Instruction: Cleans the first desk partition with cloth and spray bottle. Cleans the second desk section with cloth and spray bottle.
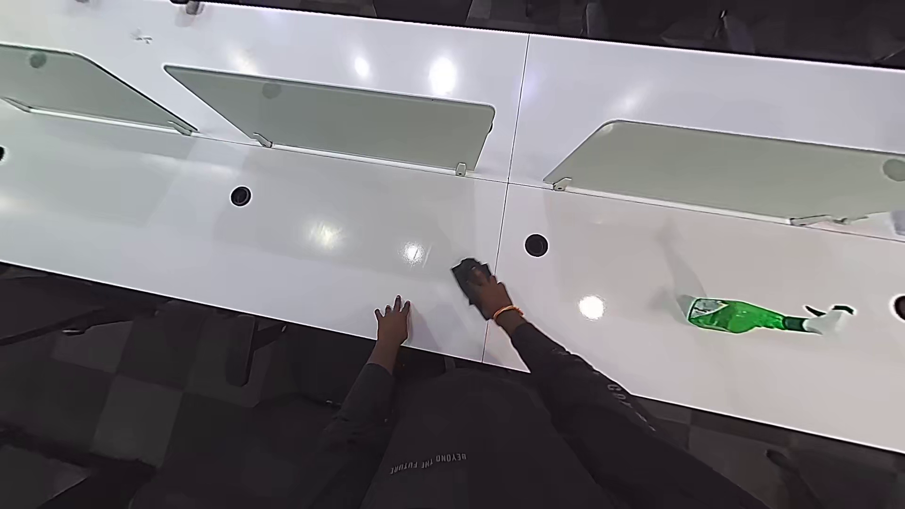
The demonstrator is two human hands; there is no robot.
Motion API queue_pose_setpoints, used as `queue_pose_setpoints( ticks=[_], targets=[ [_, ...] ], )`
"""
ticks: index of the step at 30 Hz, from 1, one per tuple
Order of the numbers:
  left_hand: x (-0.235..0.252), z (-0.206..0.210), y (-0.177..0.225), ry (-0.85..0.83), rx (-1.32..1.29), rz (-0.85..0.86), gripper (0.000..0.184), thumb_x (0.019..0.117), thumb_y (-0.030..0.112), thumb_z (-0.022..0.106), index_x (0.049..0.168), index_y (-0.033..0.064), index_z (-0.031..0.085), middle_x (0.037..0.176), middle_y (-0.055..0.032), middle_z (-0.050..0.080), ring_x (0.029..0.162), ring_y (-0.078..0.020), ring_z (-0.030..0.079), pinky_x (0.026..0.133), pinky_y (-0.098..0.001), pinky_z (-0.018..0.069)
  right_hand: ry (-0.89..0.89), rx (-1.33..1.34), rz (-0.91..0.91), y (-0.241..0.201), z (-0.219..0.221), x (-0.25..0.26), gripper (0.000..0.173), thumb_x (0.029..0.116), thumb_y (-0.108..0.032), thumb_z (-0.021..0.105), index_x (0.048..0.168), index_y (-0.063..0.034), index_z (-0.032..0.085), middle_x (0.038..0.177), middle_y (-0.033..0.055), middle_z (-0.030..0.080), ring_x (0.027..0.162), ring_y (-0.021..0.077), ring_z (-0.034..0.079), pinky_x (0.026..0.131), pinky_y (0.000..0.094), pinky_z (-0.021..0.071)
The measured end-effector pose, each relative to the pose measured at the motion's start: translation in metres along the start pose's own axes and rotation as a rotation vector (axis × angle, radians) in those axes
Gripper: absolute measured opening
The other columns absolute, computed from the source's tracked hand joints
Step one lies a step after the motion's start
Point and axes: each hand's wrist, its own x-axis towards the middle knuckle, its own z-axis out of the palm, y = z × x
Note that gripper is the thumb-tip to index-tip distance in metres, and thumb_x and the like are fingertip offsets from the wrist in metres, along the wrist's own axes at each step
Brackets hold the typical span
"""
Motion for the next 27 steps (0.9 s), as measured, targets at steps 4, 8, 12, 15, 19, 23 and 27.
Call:
queue_pose_setpoints(
  ticks=[4, 8, 12, 15, 19, 23, 27],
  targets=[
    [-0.01, 0.01, -0.032, 0.028, -0.038, -0.133, 0.091, 0.0863, 0.006, 0.068, 0.165, 0.0292, 0.028, 0.175, -0.0091, 0.012, 0.145, -0.0508, 0.04, 0.11, -0.0818, 0.0251, -0.012, -0.045, 0.241, 0.058, -0.038, 0.008, 0.082, 0.0731, 0.0, 0.079, 0.149, -0.0187, 0.055, 0.171, 0.0132, 0.023, 0.141, 0.055, 0.04, 0.092, 0.0708, 0.0499],
    [-0.022, 0.016, -0.053, -0.007, -0.101, -0.138, 0.099, 0.0822, 0.012, 0.076, 0.165, 0.03, 0.025, 0.175, -0.0056, 0.009, 0.156, -0.0422, 0.023, 0.112, -0.0811, 0.0222, -0.005, -0.008, 0.269, 0.065, -0.036, 0.006, 0.089, 0.0703, -0.004, 0.081, 0.152, -0.0221, 0.052, 0.171, 0.0123, 0.022, 0.14, 0.0538, 0.04, 0.09, 0.0678, 0.0528],
    [-0.02, 0.006, -0.048, -0.028, -0.183, -0.155, 0.1, 0.0833, 0.017, 0.077, 0.166, 0.0281, 0.022, 0.174, -0.0104, 0.013, 0.153, -0.0456, 0.028, 0.11, -0.08, 0.0274, -0.017, 0.053, 0.096, 0.003, -0.002, -0.003, 0.088, 0.0736, -0.004, 0.078, 0.155, -0.0212, 0.049, 0.172, 0.0161, 0.018, 0.141, 0.0551, 0.038, 0.093, 0.0677, 0.0516],
    [-0.016, -0.003, -0.046, -0.041, -0.194, -0.171, 0.105, 0.0811, 0.017, 0.076, 0.167, 0.0261, 0.017, 0.171, -0.0153, 0.022, 0.144, -0.0494, 0.041, 0.107, -0.0805, 0.0324, -0.11, 0.049, -0.179, -0.063, 0.036, -0.017, 0.084, 0.0736, -0.009, 0.083, 0.151, -0.0201, 0.052, 0.17, 0.0173, 0.022, 0.139, 0.0568, 0.039, 0.09, 0.0691, 0.0519],
    [-0.02, -0.014, -0.046, -0.08, -0.205, -0.17, 0.107, 0.0817, 0.016, 0.075, 0.168, 0.0251, 0.012, 0.171, -0.0157, 0.023, 0.141, -0.0472, 0.047, 0.107, -0.0801, 0.0333, -0.283, -0.081, -0.529, -0.125, 0.08, -0.041, 0.066, 0.0834, 0.004, 0.072, 0.145, -0.0173, 0.06, 0.169, 0.0121, 0.029, 0.133, 0.0547, 0.047, 0.09, 0.0683, 0.0515],
    [-0.023, -0.013, -0.048, -0.1, -0.249, -0.17, 0.107, 0.0825, 0.016, 0.077, 0.168, 0.024, 0.013, 0.173, -0.0113, 0.016, 0.143, -0.0465, 0.045, 0.106, -0.082, 0.0314, -0.249, -0.111, -0.595, -0.107, 0.073, -0.034, 0.056, 0.0926, 0.01, 0.057, 0.141, -0.0184, 0.063, 0.168, 0.0057, 0.034, 0.136, 0.0494, 0.048, 0.092, 0.0673, 0.0499],
    [-0.025, -0.005, -0.05, -0.114, -0.247, -0.159, 0.107, 0.0833, 0.018, 0.078, 0.168, 0.0251, 0.012, 0.175, -0.0079, 0.011, 0.145, -0.048, 0.041, 0.105, -0.0831, 0.0313, -0.068, -0.028, -0.287, -0.039, 0.014, 0.0, 0.06, 0.0825, 0.002, 0.073, 0.138, -0.0172, 0.064, 0.167, 0.0118, 0.034, 0.136, 0.053, 0.046, 0.091, 0.0717, 0.0487]
  ],
)
